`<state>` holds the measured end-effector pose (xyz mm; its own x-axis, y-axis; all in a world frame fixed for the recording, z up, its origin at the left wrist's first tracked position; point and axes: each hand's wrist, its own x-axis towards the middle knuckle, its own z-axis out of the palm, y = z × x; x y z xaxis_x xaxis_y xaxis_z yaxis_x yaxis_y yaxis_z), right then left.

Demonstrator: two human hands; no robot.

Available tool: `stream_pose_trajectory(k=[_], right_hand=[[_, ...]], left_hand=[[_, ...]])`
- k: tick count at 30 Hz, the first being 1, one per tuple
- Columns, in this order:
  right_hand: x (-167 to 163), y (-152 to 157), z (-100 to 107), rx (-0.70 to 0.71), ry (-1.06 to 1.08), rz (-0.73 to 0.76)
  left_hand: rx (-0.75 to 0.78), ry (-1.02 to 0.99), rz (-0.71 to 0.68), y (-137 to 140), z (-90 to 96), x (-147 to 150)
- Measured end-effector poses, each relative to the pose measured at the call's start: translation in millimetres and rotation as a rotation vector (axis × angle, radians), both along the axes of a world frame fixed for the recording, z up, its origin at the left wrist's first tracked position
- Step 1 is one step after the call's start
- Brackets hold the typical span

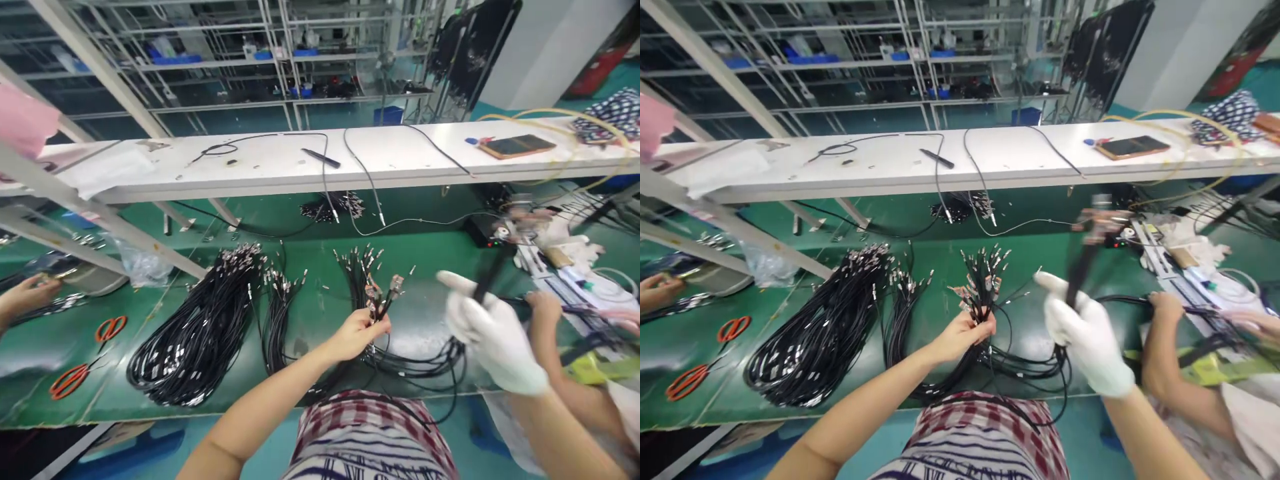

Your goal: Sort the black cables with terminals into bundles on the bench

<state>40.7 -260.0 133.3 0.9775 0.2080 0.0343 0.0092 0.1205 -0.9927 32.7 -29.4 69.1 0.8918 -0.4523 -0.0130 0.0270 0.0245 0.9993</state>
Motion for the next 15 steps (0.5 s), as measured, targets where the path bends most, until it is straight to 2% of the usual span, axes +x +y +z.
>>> stream_pose_trajectory(k=[2, 5, 10, 15], right_hand=[[7, 18, -2, 0.019, 0.026, 0.074], [19, 41, -5, -0.073, 0.025, 0.139], [24, 52, -15, -0.234, -0.084, 0.152], [27, 42, -23, -0.294, -0.157, 0.177]], left_hand=[[0.038, -0.005, -0.014, -5, -17.1, -1], [0.075, 0.014, -0.011, -8, -34.5, -4], [0.068, 0.076, 0.068, -11, -35.5, -9], [-0.064, 0.047, 0.224, -15, -39.9, -11]])
